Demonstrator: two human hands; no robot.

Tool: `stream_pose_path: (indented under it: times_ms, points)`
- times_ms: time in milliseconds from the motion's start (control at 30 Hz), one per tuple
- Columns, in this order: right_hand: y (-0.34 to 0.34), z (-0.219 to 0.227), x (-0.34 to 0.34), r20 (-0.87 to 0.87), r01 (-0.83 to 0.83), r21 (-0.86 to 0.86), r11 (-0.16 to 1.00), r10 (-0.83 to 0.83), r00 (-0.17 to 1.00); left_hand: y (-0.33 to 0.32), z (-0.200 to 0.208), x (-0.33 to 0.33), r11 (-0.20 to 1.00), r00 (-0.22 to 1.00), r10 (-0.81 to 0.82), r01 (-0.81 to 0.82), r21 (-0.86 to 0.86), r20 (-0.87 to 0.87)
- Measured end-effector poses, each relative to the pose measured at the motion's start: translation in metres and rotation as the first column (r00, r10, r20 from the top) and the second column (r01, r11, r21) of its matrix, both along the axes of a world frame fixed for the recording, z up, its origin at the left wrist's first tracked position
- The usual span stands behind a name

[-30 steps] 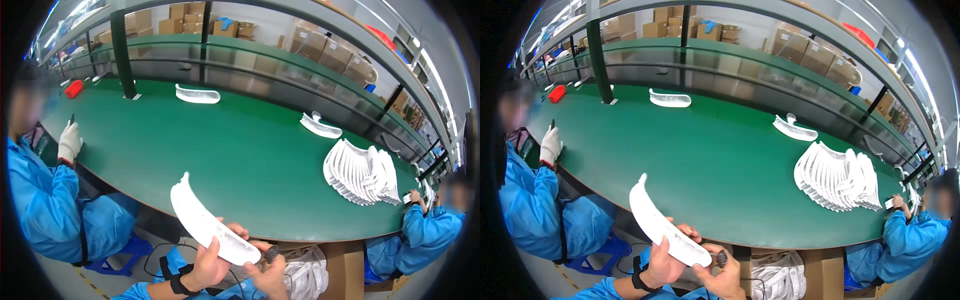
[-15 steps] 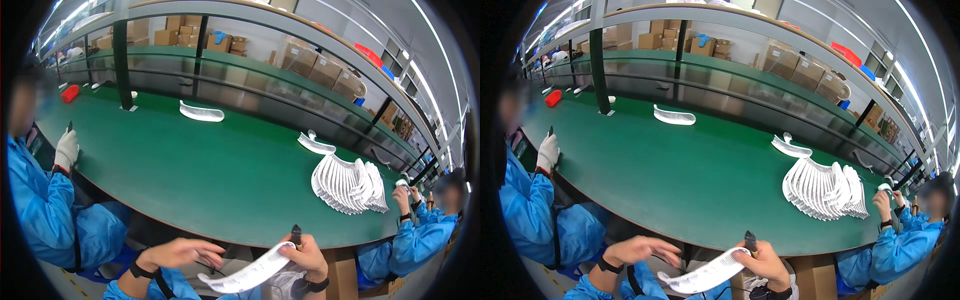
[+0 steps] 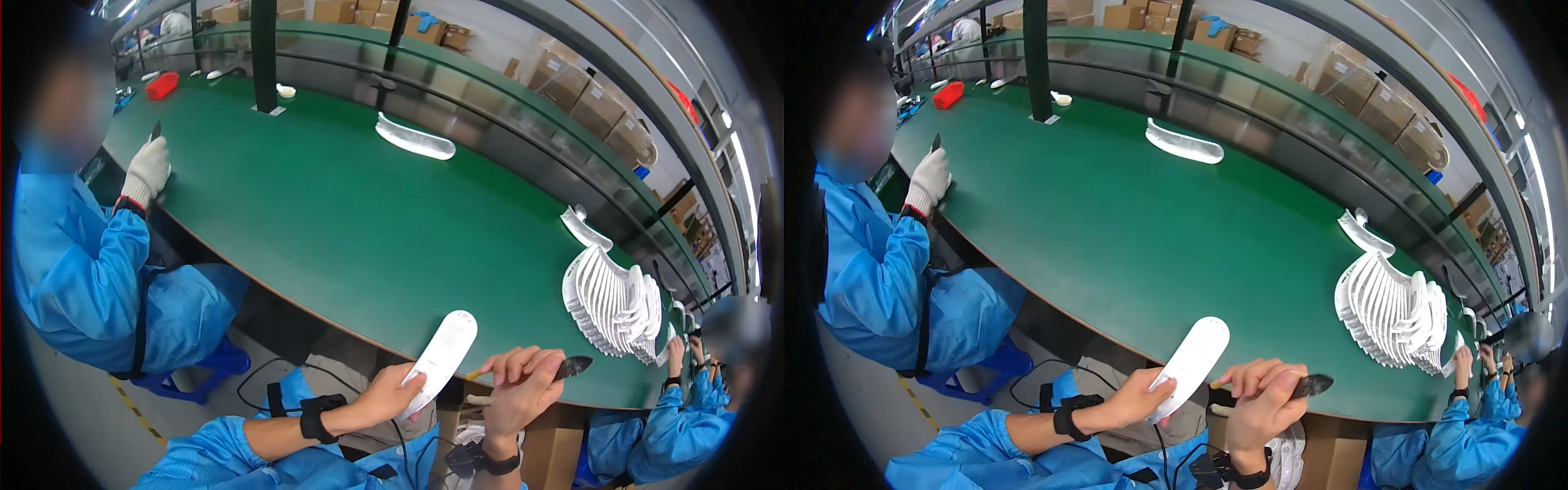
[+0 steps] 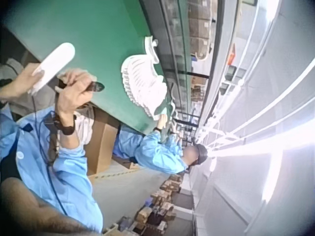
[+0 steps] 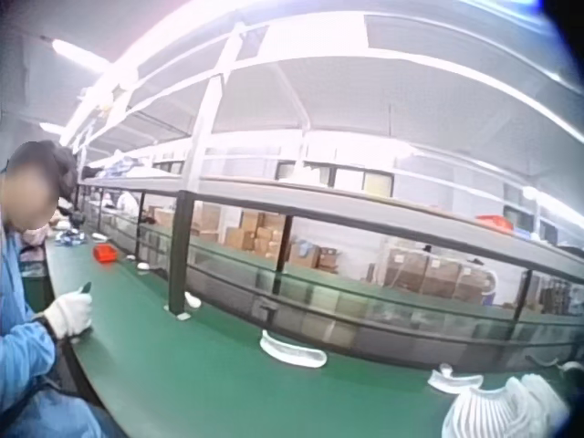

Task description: Deburring edges and sorting curved plastic components on an industrial assembly table.

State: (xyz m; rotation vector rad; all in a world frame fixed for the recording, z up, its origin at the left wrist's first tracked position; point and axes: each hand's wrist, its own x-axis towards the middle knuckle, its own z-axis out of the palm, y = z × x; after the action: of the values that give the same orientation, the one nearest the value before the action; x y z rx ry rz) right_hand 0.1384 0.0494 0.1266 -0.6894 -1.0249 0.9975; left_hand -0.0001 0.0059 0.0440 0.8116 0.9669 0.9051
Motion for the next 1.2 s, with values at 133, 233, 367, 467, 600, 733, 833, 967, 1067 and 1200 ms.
stream_pose_path:
  times_ms: [133,233,367,467,600,733,833,967,1067,1200]
  points:
    - [0.002,-0.014,-0.038,0.196,0.000,0.067,0.998,-0.013,0.981,-0.002,-0.013,-0.001,0.999,0.999,0.039,-0.038,0.032,-0.036]
    - [0.007,-0.028,-0.047,0.304,-0.008,0.072,0.997,-0.014,0.953,-0.002,-0.017,-0.001,0.999,0.999,0.009,-0.007,0.032,-0.048]
    - [0.010,-0.035,-0.050,0.298,0.008,0.112,0.994,-0.041,0.954,-0.004,-0.012,-0.001,1.000,1.000,0.023,-0.023,0.002,0.020]
    - [0.011,-0.036,-0.053,0.334,-0.004,0.097,0.995,-0.028,0.942,-0.004,-0.014,-0.003,0.999,0.999,0.022,-0.020,0.048,-0.037]
    - [0.014,-0.037,-0.057,0.368,-0.021,0.039,0.999,0.005,0.930,-0.003,-0.009,-0.005,0.999,0.999,0.026,-0.024,0.036,-0.048]
    - [0.021,-0.036,-0.056,0.366,-0.025,-0.047,0.999,0.041,0.930,-0.001,-0.006,-0.002,0.999,0.998,0.037,-0.036,0.030,-0.045]
    - [0.030,-0.029,-0.061,0.335,-0.039,-0.159,0.987,0.091,0.938,-0.001,-0.007,-0.003,0.999,1.000,0.025,-0.025,0.029,-0.006]
    - [0.049,-0.022,-0.066,0.368,-0.028,-0.326,0.945,0.154,0.917,0.000,-0.007,-0.003,0.999,0.999,0.022,-0.021,0.033,-0.038]
    - [0.059,-0.020,-0.076,0.365,-0.058,-0.410,0.910,0.222,0.904,0.000,0.002,-0.009,1.000,0.997,0.026,-0.026,0.006,-0.069]
    - [0.068,-0.020,-0.075,0.424,-0.067,-0.449,0.891,0.278,0.862,0.001,0.004,-0.005,0.999,0.999,0.028,-0.029,-0.041,-0.027]
